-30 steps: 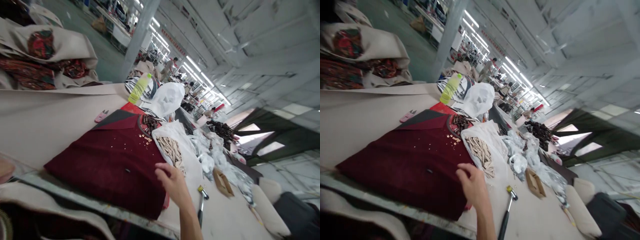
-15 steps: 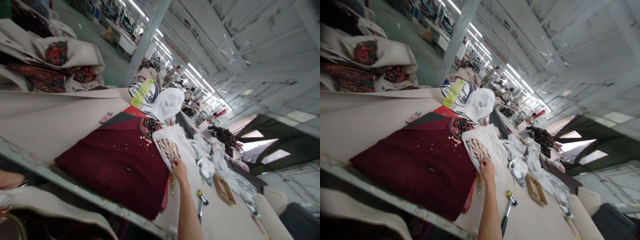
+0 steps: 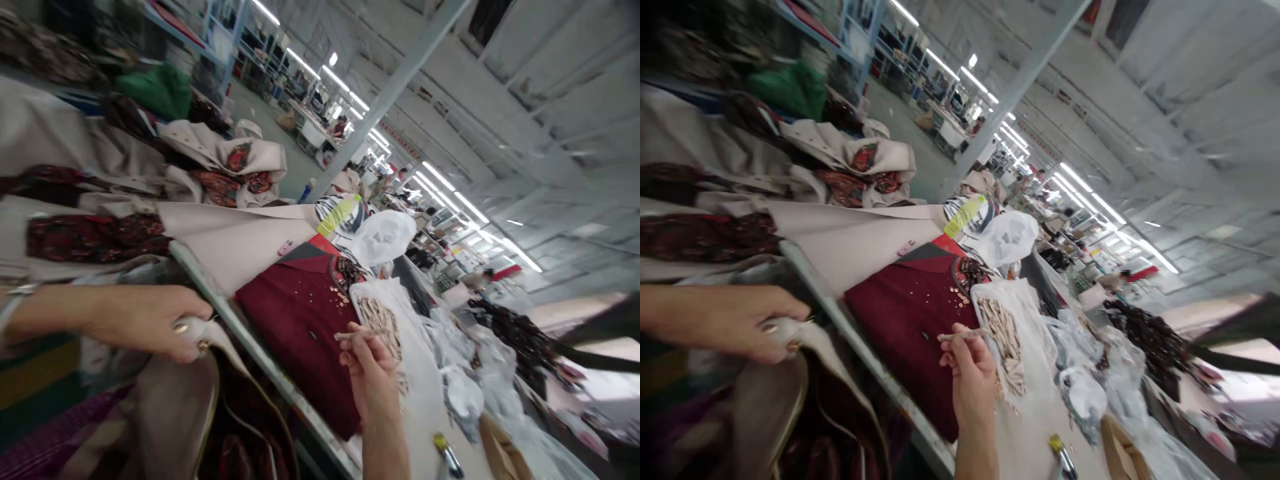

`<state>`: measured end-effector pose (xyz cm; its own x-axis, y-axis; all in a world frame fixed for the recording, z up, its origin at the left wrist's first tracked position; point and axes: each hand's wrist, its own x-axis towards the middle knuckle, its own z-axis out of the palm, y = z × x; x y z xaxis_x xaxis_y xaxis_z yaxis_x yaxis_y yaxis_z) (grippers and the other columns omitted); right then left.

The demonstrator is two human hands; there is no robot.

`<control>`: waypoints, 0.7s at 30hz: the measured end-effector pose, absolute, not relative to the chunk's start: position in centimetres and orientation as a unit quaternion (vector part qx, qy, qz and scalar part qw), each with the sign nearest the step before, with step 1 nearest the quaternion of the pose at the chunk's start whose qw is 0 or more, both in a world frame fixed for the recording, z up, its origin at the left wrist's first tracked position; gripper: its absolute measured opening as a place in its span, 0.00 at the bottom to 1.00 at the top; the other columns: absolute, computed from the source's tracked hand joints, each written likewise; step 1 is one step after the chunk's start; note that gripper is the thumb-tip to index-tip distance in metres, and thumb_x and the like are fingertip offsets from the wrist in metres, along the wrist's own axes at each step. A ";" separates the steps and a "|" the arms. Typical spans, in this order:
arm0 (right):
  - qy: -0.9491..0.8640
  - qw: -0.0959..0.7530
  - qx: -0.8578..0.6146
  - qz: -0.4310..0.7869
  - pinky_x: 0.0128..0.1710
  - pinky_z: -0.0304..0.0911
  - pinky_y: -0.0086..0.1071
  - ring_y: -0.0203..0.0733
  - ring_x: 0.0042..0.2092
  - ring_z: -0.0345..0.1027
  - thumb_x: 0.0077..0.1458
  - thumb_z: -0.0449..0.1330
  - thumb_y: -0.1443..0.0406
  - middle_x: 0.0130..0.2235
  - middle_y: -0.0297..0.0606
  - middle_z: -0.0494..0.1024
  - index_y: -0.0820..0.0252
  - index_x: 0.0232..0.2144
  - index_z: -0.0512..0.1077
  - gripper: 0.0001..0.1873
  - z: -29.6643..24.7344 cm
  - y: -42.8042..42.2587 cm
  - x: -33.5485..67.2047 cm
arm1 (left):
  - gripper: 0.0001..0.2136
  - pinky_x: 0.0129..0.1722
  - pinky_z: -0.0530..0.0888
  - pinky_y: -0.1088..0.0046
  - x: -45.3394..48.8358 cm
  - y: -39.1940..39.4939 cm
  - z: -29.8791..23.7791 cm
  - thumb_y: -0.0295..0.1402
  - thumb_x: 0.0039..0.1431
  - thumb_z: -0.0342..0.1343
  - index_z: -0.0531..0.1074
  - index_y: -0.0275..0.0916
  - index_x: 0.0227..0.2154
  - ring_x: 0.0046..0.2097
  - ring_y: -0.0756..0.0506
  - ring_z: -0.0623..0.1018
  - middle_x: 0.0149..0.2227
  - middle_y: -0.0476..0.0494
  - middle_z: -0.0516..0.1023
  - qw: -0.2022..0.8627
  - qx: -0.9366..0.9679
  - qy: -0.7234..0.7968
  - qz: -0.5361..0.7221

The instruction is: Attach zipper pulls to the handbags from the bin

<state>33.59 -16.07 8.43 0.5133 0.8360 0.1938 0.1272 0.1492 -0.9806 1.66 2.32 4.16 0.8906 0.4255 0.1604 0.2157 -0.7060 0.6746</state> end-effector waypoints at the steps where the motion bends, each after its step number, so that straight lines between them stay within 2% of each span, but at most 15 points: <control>1: -0.410 0.641 -0.576 0.300 0.27 0.72 0.24 0.36 0.31 0.77 0.56 0.70 0.58 0.33 0.37 0.81 0.59 0.38 0.78 0.12 8.3 -15.8 31.8 | 0.06 0.19 0.60 0.88 1.4 2.0 4.8 0.34 0.50 0.60 0.77 0.35 0.26 0.23 0.55 0.71 0.22 0.57 0.74 0.403 0.890 0.200 0.075; 3: -0.421 0.638 -0.548 0.339 0.33 0.76 0.28 0.39 0.35 0.79 0.57 0.70 0.60 0.35 0.36 0.81 0.56 0.39 0.78 0.09 7.8 -15.2 28.5 | 0.05 0.20 0.60 0.87 1.4 1.5 6.1 0.30 0.48 0.62 0.77 0.34 0.29 0.25 0.54 0.70 0.23 0.55 0.74 0.478 0.847 0.231 -0.014; 6: -0.503 0.606 -0.507 0.350 0.42 0.78 0.35 0.42 0.42 0.80 0.63 0.65 0.65 0.42 0.34 0.81 0.52 0.41 0.77 0.04 7.4 -14.4 24.4 | 0.03 0.20 0.59 0.83 1.5 1.1 7.4 0.26 0.47 0.60 0.75 0.34 0.28 0.24 0.54 0.67 0.21 0.55 0.70 0.529 0.814 0.238 -0.026; 10: -0.690 0.487 -0.472 0.254 0.47 0.74 0.27 0.37 0.46 0.78 0.64 0.59 0.72 0.44 0.33 0.81 0.52 0.42 0.76 0.10 7.6 -13.6 21.1 | 0.01 0.22 0.59 0.79 1.1 1.0 7.8 0.26 0.48 0.54 0.70 0.35 0.24 0.25 0.52 0.63 0.20 0.54 0.65 0.572 0.791 0.217 -0.018; 13: -0.759 0.412 -0.456 0.214 0.46 0.71 0.21 0.32 0.47 0.77 0.64 0.57 0.75 0.45 0.33 0.81 0.53 0.43 0.74 0.12 8.1 -13.3 20.3 | 0.06 0.26 0.61 0.78 1.1 1.1 7.4 0.31 0.50 0.52 0.66 0.36 0.21 0.27 0.51 0.63 0.21 0.53 0.63 0.595 0.782 0.186 -0.006; 18: -0.807 0.346 -0.432 0.203 0.48 0.70 0.21 0.30 0.46 0.75 0.64 0.54 0.77 0.45 0.31 0.79 0.53 0.43 0.71 0.14 8.6 -13.3 20.1 | 0.07 0.27 0.62 0.77 1.4 1.4 6.4 0.34 0.49 0.54 0.69 0.35 0.23 0.28 0.50 0.65 0.22 0.52 0.67 0.614 0.770 0.172 0.001; 21: -0.828 0.321 -0.418 0.192 0.52 0.69 0.24 0.33 0.50 0.73 0.62 0.51 0.79 0.48 0.35 0.78 0.53 0.46 0.70 0.19 8.4 -13.4 20.5 | 0.07 0.25 0.61 0.78 1.4 1.4 6.2 0.34 0.47 0.56 0.71 0.34 0.25 0.28 0.50 0.66 0.23 0.52 0.69 0.626 0.760 0.176 -0.003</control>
<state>20.52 -13.44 8.43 -0.4444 0.8154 0.3710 0.5682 0.5767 -0.5870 1.44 1.39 6.21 0.9383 0.2637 -0.2238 0.2700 -0.1539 0.9505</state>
